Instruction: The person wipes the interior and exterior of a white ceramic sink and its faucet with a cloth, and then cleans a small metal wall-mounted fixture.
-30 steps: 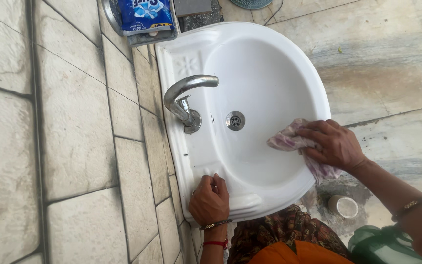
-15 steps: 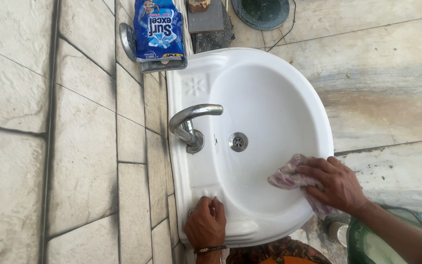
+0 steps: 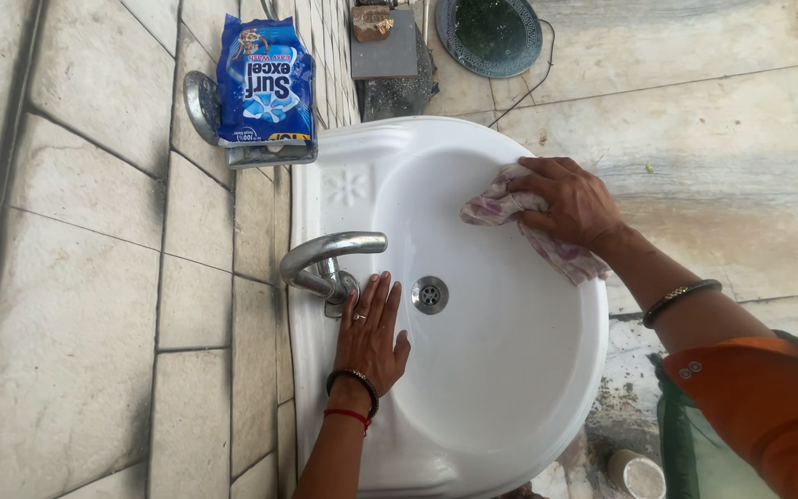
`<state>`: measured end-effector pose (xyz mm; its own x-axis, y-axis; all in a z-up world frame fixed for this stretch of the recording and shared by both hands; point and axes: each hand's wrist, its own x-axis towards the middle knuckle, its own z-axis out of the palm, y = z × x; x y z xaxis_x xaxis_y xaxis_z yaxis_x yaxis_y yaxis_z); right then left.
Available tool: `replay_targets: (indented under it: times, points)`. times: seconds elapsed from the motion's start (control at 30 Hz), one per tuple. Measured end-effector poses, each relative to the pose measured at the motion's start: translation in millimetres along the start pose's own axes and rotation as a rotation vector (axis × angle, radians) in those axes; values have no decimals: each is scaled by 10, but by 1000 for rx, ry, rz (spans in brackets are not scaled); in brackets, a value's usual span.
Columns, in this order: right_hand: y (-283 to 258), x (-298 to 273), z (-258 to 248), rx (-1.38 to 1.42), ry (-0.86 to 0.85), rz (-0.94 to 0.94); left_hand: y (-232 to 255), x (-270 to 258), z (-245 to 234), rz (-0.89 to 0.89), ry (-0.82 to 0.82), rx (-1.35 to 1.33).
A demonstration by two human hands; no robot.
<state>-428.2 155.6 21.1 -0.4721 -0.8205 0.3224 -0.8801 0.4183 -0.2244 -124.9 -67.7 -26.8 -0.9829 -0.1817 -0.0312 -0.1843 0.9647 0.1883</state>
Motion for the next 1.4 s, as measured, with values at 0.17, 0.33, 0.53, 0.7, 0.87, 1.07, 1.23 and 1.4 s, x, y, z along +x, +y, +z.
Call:
replay_targets:
  times: [0.17, 0.33, 0.53, 0.7, 0.87, 1.07, 1.23, 1.4]
  points:
    - [-1, -49, -48, 33, -78, 167, 14, 86, -111, -12, -125, 45]
    - [110, -106, -164, 163, -81, 270, 96, 116, -151, -28, -111, 62]
    - [308, -525, -814, 389, -123, 407, 167, 117, -189, -67, -200, 95]
    - [431, -2322, -1970, 800, -209, 911, 233, 110, -399, -42, -266, 123]
    - [236, -2894, -1726, 958, 122, 1184, 169, 1, -426, -104, -333, 22]
    - [-687, -369, -189, 1017, -57, 690, 55, 55, -293, -78, -241, -116]
    - [-1786, 981, 614, 423, -36, 155, -150, 123, 14, -79, -147, -233]
    - [-1724, 1505, 984, 104, -122, -88, -326, 227, 417, -16, -83, -238]
